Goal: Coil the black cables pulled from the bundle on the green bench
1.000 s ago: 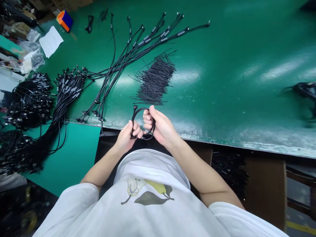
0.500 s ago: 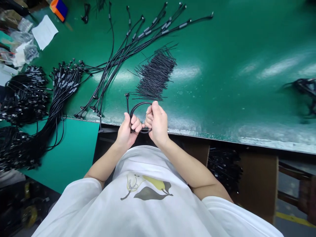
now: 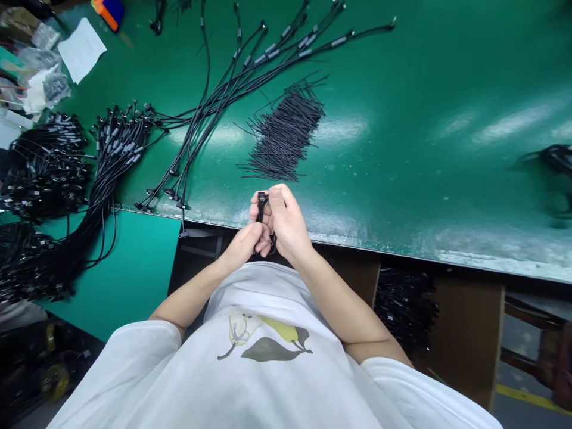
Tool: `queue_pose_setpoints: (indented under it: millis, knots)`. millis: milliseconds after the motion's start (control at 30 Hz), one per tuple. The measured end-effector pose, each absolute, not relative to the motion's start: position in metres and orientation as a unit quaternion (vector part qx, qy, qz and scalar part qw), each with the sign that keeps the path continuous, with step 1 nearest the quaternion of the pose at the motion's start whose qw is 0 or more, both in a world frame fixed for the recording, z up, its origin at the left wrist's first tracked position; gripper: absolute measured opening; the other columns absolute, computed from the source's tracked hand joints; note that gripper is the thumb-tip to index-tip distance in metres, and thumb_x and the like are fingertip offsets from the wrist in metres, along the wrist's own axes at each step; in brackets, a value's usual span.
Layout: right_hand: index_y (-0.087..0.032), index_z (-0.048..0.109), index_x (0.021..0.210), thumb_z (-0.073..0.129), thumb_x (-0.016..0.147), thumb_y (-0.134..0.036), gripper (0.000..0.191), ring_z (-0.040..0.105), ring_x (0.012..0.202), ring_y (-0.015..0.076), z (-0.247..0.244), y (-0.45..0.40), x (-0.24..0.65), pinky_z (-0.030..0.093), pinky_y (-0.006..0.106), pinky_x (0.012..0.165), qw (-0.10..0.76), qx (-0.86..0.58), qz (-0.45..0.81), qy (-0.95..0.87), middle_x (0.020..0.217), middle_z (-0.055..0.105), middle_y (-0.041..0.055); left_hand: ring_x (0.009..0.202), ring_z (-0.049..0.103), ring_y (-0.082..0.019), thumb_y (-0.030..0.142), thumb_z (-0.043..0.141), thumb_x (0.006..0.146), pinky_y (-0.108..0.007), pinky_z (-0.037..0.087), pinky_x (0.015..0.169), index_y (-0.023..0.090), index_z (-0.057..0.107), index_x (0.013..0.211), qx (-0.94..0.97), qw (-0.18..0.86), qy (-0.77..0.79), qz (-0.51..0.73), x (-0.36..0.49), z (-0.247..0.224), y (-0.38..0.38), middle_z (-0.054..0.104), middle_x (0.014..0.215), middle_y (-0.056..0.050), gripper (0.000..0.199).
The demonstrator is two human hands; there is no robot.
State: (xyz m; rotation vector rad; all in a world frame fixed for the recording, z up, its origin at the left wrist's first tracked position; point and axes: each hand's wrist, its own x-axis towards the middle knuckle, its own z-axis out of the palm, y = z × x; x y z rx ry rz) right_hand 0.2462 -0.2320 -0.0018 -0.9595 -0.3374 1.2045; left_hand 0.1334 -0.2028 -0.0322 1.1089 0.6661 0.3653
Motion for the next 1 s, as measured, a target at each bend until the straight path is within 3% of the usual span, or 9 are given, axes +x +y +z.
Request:
queue_pose_setpoints:
  millis: [100, 233, 333, 500, 733, 867, 1000]
  knots:
    - [-0.025, 0.053, 0.095, 0.067, 0.073, -0.076, 0.058, 0.045, 0.051, 0.0053, -0.001, -0.233, 0.256, 0.031, 0.015, 0.033, 0.690, -0.443, 0.548, -0.168, 0.076, 0.049, -0.0052, 0.051, 0.047, -0.009, 0.071, 0.054, 0.086, -0.027, 0.042, 0.058, 0.019, 0.050, 0.086, 0.519, 0.784, 0.300, 0.163, 0.136, -0.035, -0.203, 0.042, 0.058, 0.008, 0.052]
    - [-0.022, 0.054, 0.083, 0.068, 0.071, -0.078, 0.059, 0.047, 0.054, 0.0084, 0.002, -0.232, 0.271, 0.041, 0.020, 0.038, 0.631, -0.431, 0.609, -0.211, 0.070, 0.047, -0.0035, 0.057, 0.047, -0.012, 0.069, 0.044, 0.092, -0.028, 0.041, 0.064, 0.020, 0.048, 0.074, 0.575, 0.754, 0.288, 0.137, 0.136, -0.032, -0.195, 0.048, 0.059, 0.003, 0.052]
    - [-0.021, 0.051, 0.076, 0.066, 0.070, -0.080, 0.061, 0.044, 0.052, 0.0075, 0.003, -0.233, 0.270, 0.037, 0.020, 0.039, 0.622, -0.448, 0.607, -0.207, 0.067, 0.046, -0.0028, 0.065, 0.049, -0.014, 0.064, 0.035, 0.097, -0.029, 0.042, 0.072, 0.019, 0.050, 0.063, 0.638, 0.713, 0.274, 0.090, 0.134, -0.029, -0.190, 0.054, 0.061, -0.002, 0.058]
    - [-0.019, 0.048, 0.069, 0.058, 0.072, -0.085, 0.066, 0.025, 0.048, 0.0031, 0.001, -0.233, 0.252, 0.022, 0.020, 0.039, 0.699, -0.470, 0.506, -0.188, 0.071, 0.041, -0.0027, 0.085, 0.054, -0.016, 0.069, 0.061, 0.082, -0.028, 0.045, 0.080, 0.016, 0.066, 0.078, 0.591, 0.746, 0.274, 0.141, 0.132, -0.037, -0.193, 0.059, 0.090, -0.006, 0.054]
    - [-0.019, 0.047, 0.068, 0.061, 0.071, -0.083, 0.066, 0.028, 0.050, 0.0036, 0.004, -0.233, 0.268, 0.028, 0.020, 0.042, 0.671, -0.414, 0.569, -0.232, 0.070, 0.038, -0.0035, 0.061, 0.048, -0.011, 0.077, 0.059, 0.077, -0.031, 0.052, 0.069, 0.017, 0.053, 0.078, 0.428, 0.874, 0.229, 0.036, 0.139, -0.030, -0.199, 0.047, 0.067, 0.002, 0.061]
    - [-0.019, 0.046, 0.068, 0.059, 0.071, -0.083, 0.065, 0.034, 0.050, 0.0043, 0.006, -0.233, 0.275, 0.035, 0.021, 0.043, 0.684, -0.434, 0.544, -0.219, 0.070, 0.038, -0.0032, 0.050, 0.037, -0.008, 0.079, 0.050, 0.082, -0.023, 0.035, 0.045, 0.016, 0.054, 0.086, 0.386, 0.880, 0.275, 0.028, 0.145, -0.017, -0.199, 0.038, 0.062, 0.006, 0.063]
    - [-0.020, 0.044, 0.067, 0.056, 0.072, -0.085, 0.067, 0.029, 0.048, 0.0035, 0.007, -0.231, 0.272, 0.029, 0.020, 0.039, 0.680, -0.449, 0.549, -0.184, 0.069, 0.037, -0.0033, 0.052, 0.041, -0.007, 0.080, 0.055, 0.078, -0.022, 0.036, 0.047, 0.016, 0.051, 0.094, 0.424, 0.868, 0.256, 0.032, 0.143, -0.008, -0.201, 0.045, 0.067, 0.005, 0.066]
